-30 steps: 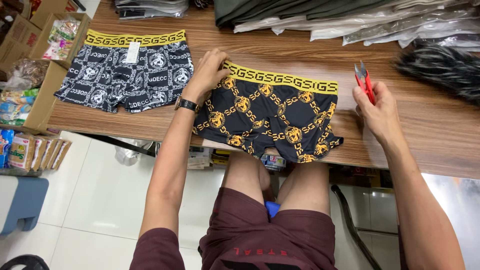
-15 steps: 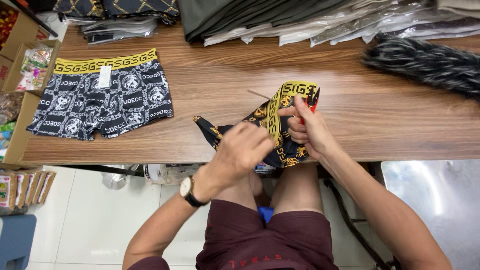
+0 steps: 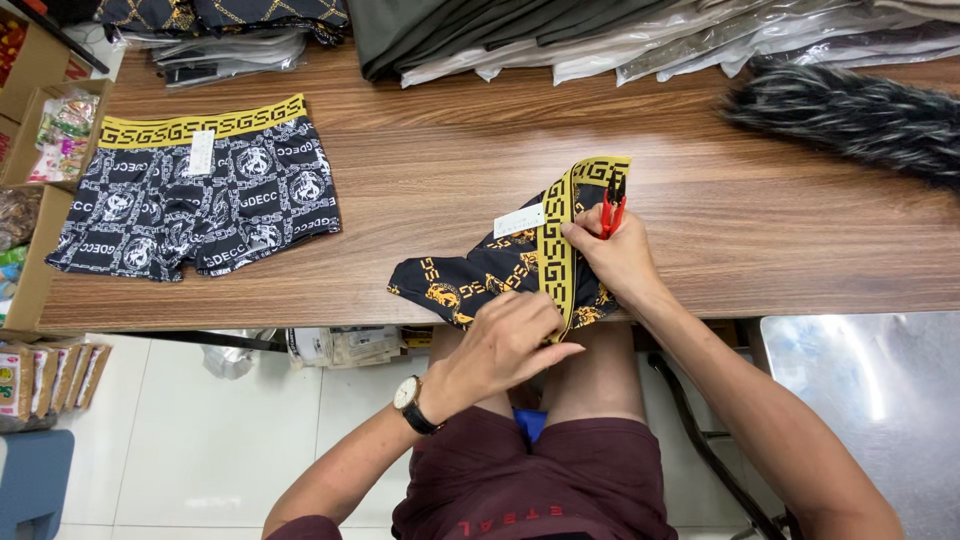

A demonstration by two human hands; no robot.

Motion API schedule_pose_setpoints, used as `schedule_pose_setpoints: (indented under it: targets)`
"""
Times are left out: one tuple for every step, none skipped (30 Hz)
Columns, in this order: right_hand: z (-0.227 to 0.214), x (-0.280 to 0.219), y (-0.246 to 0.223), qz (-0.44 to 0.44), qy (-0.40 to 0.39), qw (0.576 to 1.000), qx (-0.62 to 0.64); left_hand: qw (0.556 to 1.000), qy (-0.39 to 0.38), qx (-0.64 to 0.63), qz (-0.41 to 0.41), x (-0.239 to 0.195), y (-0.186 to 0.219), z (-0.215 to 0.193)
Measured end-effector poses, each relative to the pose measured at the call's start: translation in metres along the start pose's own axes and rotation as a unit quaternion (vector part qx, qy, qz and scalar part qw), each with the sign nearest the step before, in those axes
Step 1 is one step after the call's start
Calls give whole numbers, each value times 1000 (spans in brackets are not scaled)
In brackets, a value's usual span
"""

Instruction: The person prepares men's boxer briefs for display by dusting them with a duster, cutting off tags with pliers, and folding them. The person handles multiple pairs of boxer briefs one at a time, repeating the same sequence of actions for each item.

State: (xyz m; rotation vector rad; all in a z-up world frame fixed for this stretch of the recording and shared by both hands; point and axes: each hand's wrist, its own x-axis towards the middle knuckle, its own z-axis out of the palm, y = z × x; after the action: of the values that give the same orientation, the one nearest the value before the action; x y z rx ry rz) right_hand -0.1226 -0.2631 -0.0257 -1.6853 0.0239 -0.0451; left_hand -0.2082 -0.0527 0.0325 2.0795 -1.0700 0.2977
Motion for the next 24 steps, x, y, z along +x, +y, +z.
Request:
schedule_pose_setpoints:
  targets:
    - [-1,3,0,-27,-3,999,33,998,8,-40,-37,5,-6,1]
    - [-1,4,-1,-33,-5,999,37,994,33,-60,-88,10,-14,2]
    - [-1,4,-4,-39,-8,998,42,985,59,-79,-138,17,-24,3]
    - [0,4,-9,-45,-12,998,46,973,87,-98,-188,26,-35,4]
    - [1,4,-15,-35,-10,998,53,953,81,-168,-237,35,-47,5]
    - [2,7,-24,-28,-9,998,60,927,78,-236,-282,47,-61,5]
    - [3,11,-35,-21,-8,998,66,894,73,-302,-323,58,-72,4]
    - [6,14,-46,3,-5,995,100,871,77,-357,-329,70,-83,3]
    - [8,20,-57,27,-3,991,134,845,79,-410,-335,80,-91,1]
    - [11,27,-70,50,0,985,168,817,81,-460,-337,91,-99,-3]
    - [13,34,-82,40,-15,976,212,814,76,-476,-324,101,-104,-9]
    - [17,43,-95,33,-31,966,254,809,72,-493,-312,109,-109,-18]
    - [21,51,-108,25,-48,954,296,804,67,-508,-300,117,-113,-27]
    - [23,57,-120,3,-53,952,302,791,63,-541,-278,125,-116,-37]
    - [23,63,-132,-18,-58,950,308,777,59,-572,-255,132,-119,-48]
    - [22,67,-142,-38,-63,946,314,761,54,-602,-234,135,-121,-59]
    - [19,68,-150,-72,-70,943,316,764,58,-606,-216,137,-124,-70]
    - [13,68,-156,-105,-76,939,319,765,62,-609,-200,136,-128,-79]
    - [5,68,-159,-138,-82,933,322,767,66,-611,-183,133,-133,-87]
    - [-6,64,-157,-143,-78,937,308,763,82,-616,-178,126,-137,-91]
    - [-19,61,-152,-148,-75,942,293,759,98,-619,-173,117,-143,-94]
    - [-32,58,-144,-138,-57,950,274,755,115,-624,-167,108,-149,-93]
    - [-44,56,-132,-128,-39,958,253,736,128,-643,-169,99,-156,-91]
    - [-55,55,-117,-116,-19,966,232,716,139,-663,-171,89,-163,-86]
